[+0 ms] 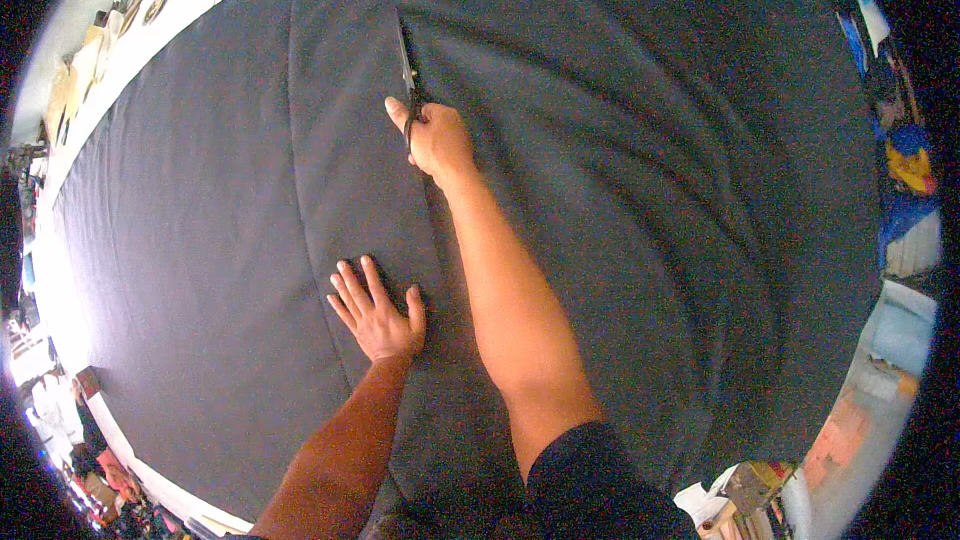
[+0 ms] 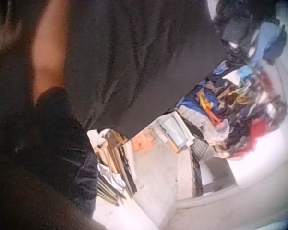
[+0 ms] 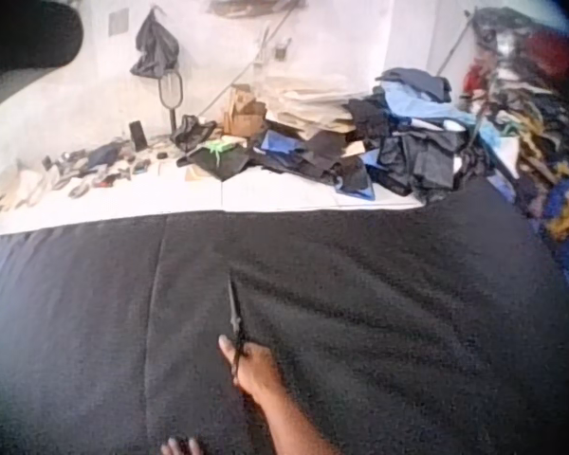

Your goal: The person lays out a large piece of black fabric on the floor, uses a wooden stick to measure and mark a straight line, then cuts the fabric along that line with scissors. The person repeats the process to cut a second piece.

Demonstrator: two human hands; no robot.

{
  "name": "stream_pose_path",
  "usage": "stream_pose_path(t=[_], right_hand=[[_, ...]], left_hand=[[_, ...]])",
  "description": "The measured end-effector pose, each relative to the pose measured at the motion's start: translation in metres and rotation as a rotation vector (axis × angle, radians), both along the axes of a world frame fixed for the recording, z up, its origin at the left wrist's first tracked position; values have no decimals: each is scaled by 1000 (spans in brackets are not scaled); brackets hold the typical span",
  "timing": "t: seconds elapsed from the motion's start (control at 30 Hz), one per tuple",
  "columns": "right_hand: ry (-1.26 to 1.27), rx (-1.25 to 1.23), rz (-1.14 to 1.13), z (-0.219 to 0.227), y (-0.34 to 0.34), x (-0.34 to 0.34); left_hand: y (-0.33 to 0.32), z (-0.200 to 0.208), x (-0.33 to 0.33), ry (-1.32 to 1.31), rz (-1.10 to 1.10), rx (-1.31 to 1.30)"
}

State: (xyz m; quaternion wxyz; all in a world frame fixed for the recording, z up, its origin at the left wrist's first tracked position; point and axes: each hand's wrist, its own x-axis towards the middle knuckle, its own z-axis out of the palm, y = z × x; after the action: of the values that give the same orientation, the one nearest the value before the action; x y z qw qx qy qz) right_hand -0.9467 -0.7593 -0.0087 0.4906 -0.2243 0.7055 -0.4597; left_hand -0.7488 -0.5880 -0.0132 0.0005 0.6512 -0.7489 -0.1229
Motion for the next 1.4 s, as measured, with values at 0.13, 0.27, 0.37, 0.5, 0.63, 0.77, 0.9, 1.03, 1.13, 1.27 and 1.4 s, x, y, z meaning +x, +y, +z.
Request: stream_pose_path(t=[0.13,0.27,0.37,0.5,0.63,0.77,0.9,1.03,1.13,1.27,1.4], right_hand=[[-34,-2,27,0,-19,-3],[-60,-10,50,5,-84,-31],[-41,-36,8,4,-110,-44],[20,-56,19,-3,-116,-38],[-36,-41,54,5,-138,-39],[-65,-43,23,2,-181,-65],[-116,-28,5,12,-222,-67],[67,-71,29,-7,-227,-67],[251,-174,-1,-7,-210,-76],[48,-325,-121,36,-115,-29],[-65,-163,-427,15,115,21]], left_hand=[[1,-2,4,3,-17,-2],[0,-2,-1,10,-21,14],[-1,1,-3,19,-24,44],[-2,1,1,-2,-13,63],[0,-3,7,-4,-17,29],[3,-7,3,38,-34,40],[-1,-1,7,44,-16,33],[1,-2,6,40,-26,16],[1,-2,-2,64,-44,-2],[-3,0,0,62,-27,-4],[-1,-2,10,57,6,-22]])
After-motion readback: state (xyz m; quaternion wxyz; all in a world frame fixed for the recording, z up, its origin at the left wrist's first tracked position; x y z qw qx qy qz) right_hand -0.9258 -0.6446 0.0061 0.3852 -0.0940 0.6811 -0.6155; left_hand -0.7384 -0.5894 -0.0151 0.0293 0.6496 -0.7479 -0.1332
